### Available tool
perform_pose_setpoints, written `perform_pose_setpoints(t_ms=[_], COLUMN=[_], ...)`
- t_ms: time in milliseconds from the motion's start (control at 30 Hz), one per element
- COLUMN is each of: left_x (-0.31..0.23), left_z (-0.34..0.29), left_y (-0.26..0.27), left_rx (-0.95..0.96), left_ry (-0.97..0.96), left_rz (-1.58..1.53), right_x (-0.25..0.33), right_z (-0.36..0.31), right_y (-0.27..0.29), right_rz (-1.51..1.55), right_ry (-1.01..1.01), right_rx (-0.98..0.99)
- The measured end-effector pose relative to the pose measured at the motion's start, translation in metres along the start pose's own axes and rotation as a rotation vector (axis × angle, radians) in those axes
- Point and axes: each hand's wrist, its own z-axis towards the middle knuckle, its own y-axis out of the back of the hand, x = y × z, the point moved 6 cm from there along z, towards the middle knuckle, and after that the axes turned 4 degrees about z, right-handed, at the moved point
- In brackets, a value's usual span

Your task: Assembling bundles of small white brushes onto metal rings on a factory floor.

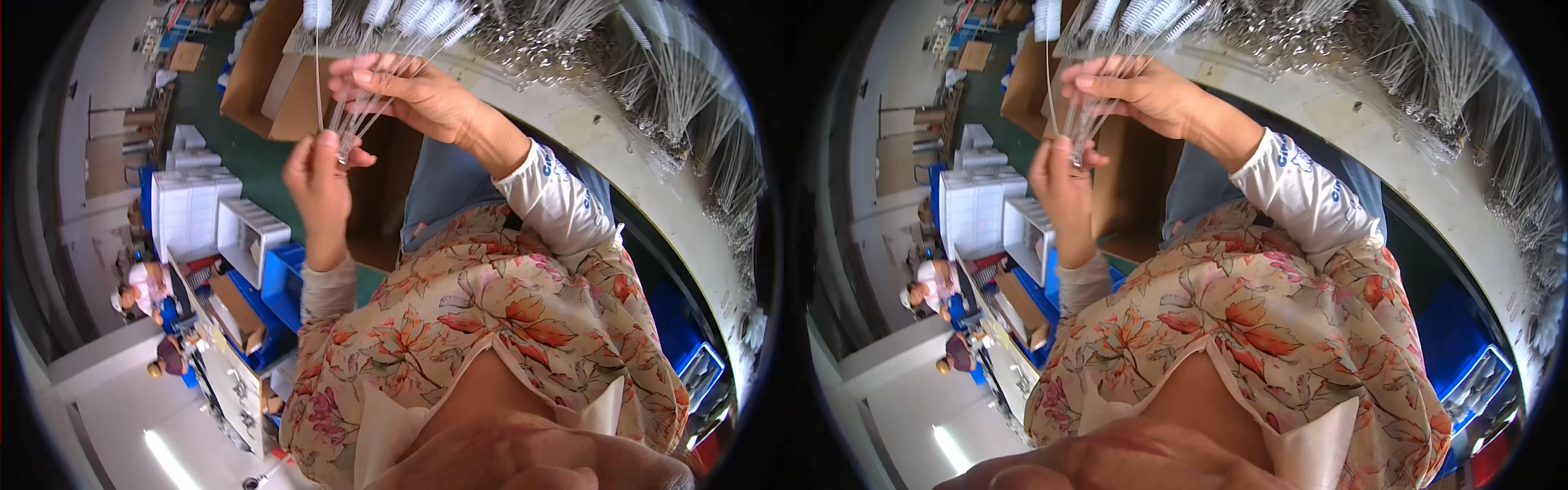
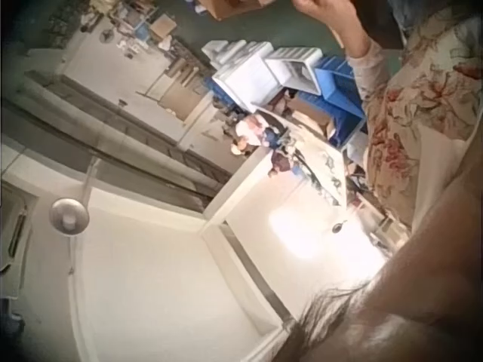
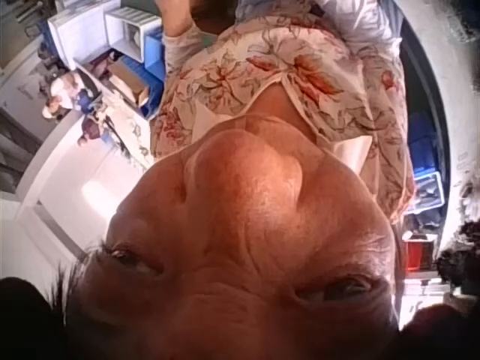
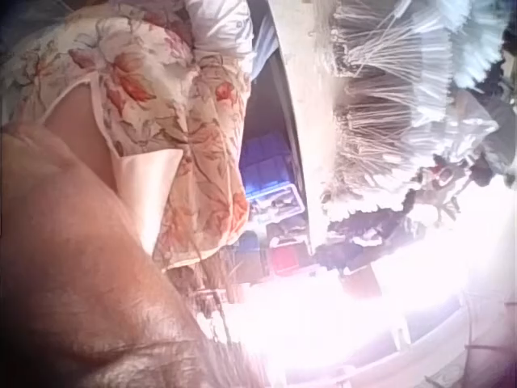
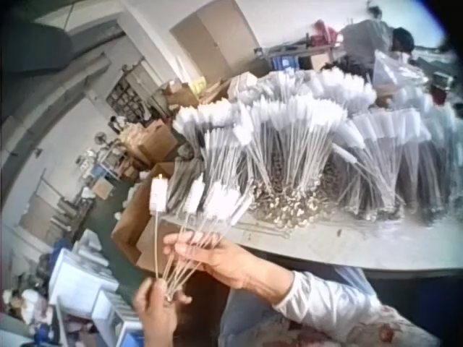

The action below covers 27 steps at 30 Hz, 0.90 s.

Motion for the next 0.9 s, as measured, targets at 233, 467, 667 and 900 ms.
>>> perform_pose_setpoints(t_ms=[233,467,667,900], left_x=[0.055,0.087,0.094,0.094], left_z=[-0.051,-0.069,-0.072,-0.071], left_y=[0.021,0.004,0.002,0.008], left_rx=[-0.129,0.078,0.016,-0.065], left_ry=[-0.075,0.203,0.165,0.173], left_rz=[-0.192,-0.212,-0.251,-0.261], right_x=[-0.043,-0.047,-0.053,-0.057], right_z=[-0.015,-0.022,-0.025,-0.029], right_y=[0.008,0.009,0.019,0.016], right_rz=[-0.390,-0.730,-0.688,-0.584], right_ry=[-0.183,-0.339,-0.279,-0.259], right_rx=[-0.017,0.064,0.046,-0.060])
